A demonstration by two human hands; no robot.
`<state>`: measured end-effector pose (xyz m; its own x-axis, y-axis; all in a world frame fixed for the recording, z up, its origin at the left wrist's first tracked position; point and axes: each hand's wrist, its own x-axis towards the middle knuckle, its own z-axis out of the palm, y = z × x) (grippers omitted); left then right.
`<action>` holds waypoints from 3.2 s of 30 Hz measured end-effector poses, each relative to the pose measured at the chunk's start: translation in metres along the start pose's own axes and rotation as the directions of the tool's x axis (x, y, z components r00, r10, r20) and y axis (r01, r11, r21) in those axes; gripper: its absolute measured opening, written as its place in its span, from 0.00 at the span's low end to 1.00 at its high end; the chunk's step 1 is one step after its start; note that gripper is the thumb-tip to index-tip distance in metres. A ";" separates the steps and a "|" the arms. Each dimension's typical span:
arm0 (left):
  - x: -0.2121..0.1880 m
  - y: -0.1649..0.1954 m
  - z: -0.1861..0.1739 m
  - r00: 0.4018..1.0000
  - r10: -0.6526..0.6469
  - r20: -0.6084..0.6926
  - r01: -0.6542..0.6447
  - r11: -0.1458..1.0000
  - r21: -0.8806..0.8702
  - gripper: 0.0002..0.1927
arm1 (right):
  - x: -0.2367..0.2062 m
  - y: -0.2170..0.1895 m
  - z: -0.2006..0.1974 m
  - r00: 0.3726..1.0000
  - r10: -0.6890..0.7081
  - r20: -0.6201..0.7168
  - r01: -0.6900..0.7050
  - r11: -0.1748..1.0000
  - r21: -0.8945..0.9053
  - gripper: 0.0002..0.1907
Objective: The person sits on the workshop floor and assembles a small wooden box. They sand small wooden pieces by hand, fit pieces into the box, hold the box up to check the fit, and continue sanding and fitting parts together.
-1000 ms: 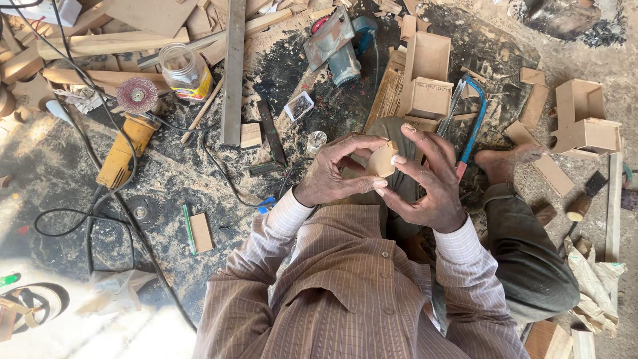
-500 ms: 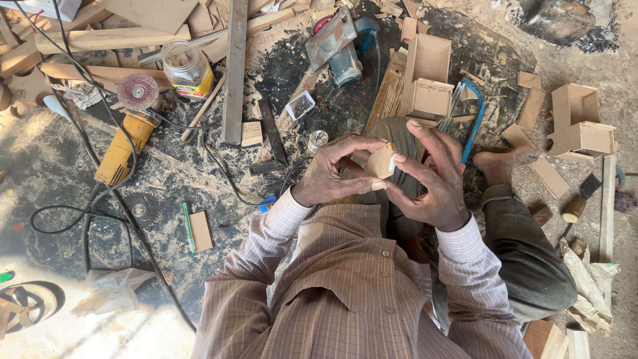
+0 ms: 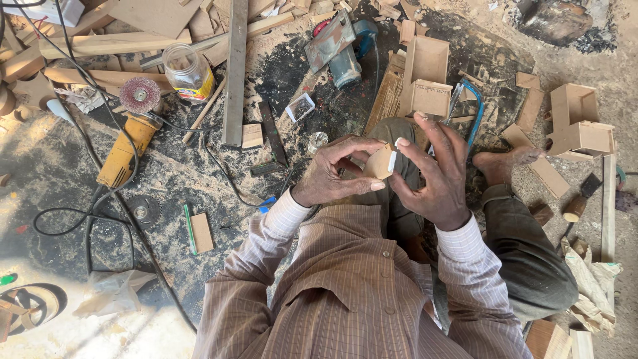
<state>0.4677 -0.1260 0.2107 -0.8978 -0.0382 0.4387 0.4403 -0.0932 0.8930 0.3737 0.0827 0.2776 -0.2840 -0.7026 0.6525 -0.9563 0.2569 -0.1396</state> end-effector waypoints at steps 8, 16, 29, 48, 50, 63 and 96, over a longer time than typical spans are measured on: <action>0.000 -0.002 0.008 1.000 0.002 0.000 -0.002 1.000 -0.001 0.33 | -0.008 -0.002 -0.005 0.999 0.023 0.035 -0.030 0.975 0.222 0.31; 0.004 -0.008 0.008 1.000 0.012 -0.015 -0.011 1.000 0.021 0.34 | -0.014 -0.005 -0.010 0.998 -0.046 0.039 0.028 0.928 0.373 0.27; -0.001 -0.014 0.010 0.965 -0.039 -0.259 -0.191 0.574 -0.796 0.24 | -0.031 -0.012 0.015 0.993 0.047 -0.110 0.003 0.910 0.416 0.46; 0.000 -0.014 0.041 0.963 -0.040 -0.267 -0.215 0.485 -0.848 0.27 | -0.033 -0.017 0.037 0.996 0.027 -0.091 -0.036 0.994 -0.101 0.53; 0.002 -0.016 0.042 0.959 -0.051 -0.280 -0.225 0.469 -0.854 0.26 | -0.033 -0.016 0.034 0.995 0.041 -0.090 -0.053 0.989 -0.137 0.50; 0.010 -0.023 0.046 0.954 -0.059 -0.295 -0.235 0.467 -0.853 0.27 | -0.028 -0.016 0.026 0.981 0.149 -0.128 -0.136 0.985 0.104 0.49; -0.004 -0.019 0.057 0.944 -0.070 -0.323 -0.251 0.484 -0.839 0.23 | -0.031 -0.032 0.011 0.956 0.294 -0.002 -0.287 0.935 0.210 0.50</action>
<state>0.4633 -0.0676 0.1972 -0.8804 -0.3507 0.3192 0.4325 -0.8698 0.2374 0.4122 0.0896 0.2535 -0.5523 -0.5948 0.5841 -0.8270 0.3027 -0.4738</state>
